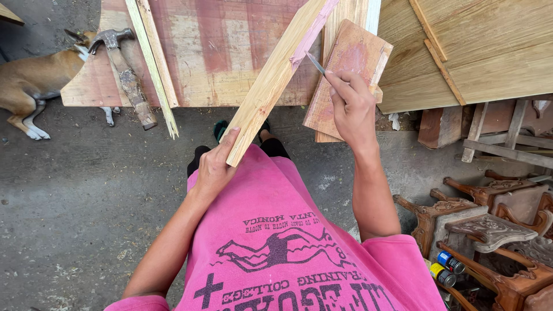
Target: The person holds a long wooden board against their body and scrapes its edge with a small knife, working along the edge and repositioning the board. A hammer rests on the work surface nearby, and the person occasionally turns the board to reach different sections.
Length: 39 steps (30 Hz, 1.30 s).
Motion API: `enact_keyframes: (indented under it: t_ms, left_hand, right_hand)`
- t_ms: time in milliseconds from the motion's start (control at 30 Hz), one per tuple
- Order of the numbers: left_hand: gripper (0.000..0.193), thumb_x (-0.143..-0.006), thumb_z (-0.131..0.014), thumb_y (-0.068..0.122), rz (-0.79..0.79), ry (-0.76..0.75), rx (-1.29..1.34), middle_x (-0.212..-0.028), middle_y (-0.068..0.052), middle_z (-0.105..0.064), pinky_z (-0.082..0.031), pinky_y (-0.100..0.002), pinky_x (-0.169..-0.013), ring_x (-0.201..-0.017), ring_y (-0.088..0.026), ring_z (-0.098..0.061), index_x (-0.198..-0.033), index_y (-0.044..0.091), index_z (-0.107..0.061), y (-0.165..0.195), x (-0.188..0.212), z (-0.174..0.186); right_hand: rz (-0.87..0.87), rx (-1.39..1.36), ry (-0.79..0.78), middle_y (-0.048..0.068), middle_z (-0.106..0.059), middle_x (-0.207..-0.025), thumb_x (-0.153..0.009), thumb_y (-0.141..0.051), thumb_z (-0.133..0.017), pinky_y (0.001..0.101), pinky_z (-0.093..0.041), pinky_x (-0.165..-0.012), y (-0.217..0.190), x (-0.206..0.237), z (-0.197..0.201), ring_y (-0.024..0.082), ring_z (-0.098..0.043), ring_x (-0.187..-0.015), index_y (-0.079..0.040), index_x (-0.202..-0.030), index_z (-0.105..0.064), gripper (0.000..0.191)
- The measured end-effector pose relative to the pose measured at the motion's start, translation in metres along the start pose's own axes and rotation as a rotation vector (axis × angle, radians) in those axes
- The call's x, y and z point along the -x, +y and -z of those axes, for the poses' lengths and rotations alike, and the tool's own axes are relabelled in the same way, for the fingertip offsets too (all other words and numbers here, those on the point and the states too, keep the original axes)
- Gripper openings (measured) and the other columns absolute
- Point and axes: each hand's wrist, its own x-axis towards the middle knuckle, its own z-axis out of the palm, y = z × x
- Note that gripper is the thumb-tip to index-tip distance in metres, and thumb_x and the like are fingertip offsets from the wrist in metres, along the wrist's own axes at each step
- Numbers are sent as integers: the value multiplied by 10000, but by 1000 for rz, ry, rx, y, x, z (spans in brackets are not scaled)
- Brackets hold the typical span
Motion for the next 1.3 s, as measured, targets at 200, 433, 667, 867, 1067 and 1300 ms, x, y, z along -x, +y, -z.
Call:
enact_keyframes:
  t_ms: [200,433,667,867,1067,1300]
  left_hand:
    - [734,-820,-751,-7,-13,13,-8,-1269,-255,-684,-628,-428,-836,-1027,-399,-733,-1503,36,-485,2,1,-2]
    - [698,-817,-749,-3,-7,19,25,-1314,-247,-668,-621,-426,-853,-1064,-388,-722,-1471,20,-507,7,-1,3]
    - [676,-831,-739,0,-44,18,8,-1349,-241,-645,-612,-418,-919,-1150,-384,-696,-1465,0,-507,7,-1,2]
    - [666,-826,-729,-9,-42,24,8,-1356,-245,-645,-602,-424,-951,-1189,-385,-679,-1458,-4,-517,6,0,0]
    - [653,-842,-739,-5,-30,26,12,-1345,-238,-647,-598,-426,-962,-1214,-370,-667,-1458,3,-521,4,1,-2]
    - [707,-816,-734,-20,-49,12,-9,-1345,-241,-648,-597,-434,-952,-1218,-378,-664,-1482,5,-496,1,1,-2]
  right_hand:
    - [56,5,-64,142,-669,-1164,-989,54,-674,370,-561,-820,-4,-16,-6,275,-716,-980,-12,-1257,-726,281]
    - [-16,66,-90,143,-678,-1149,-927,94,-668,376,-559,-790,-9,1,7,267,-713,-930,-37,-1229,-741,336]
    - [69,91,-33,166,-685,-1179,-962,96,-666,387,-568,-855,3,-9,-5,307,-705,-1028,-13,-1284,-716,343]
    - [-52,-60,-168,143,-702,-1154,-952,116,-626,365,-583,-838,-5,-4,-8,272,-723,-954,-20,-1259,-717,349]
    - [45,-44,-243,124,-706,-1099,-926,85,-693,351,-538,-765,-9,15,-12,253,-695,-912,-34,-1226,-755,329]
    - [-111,-251,-54,108,-678,-1185,-963,78,-693,286,-529,-775,9,28,-49,168,-667,-901,-15,-1214,-741,273]
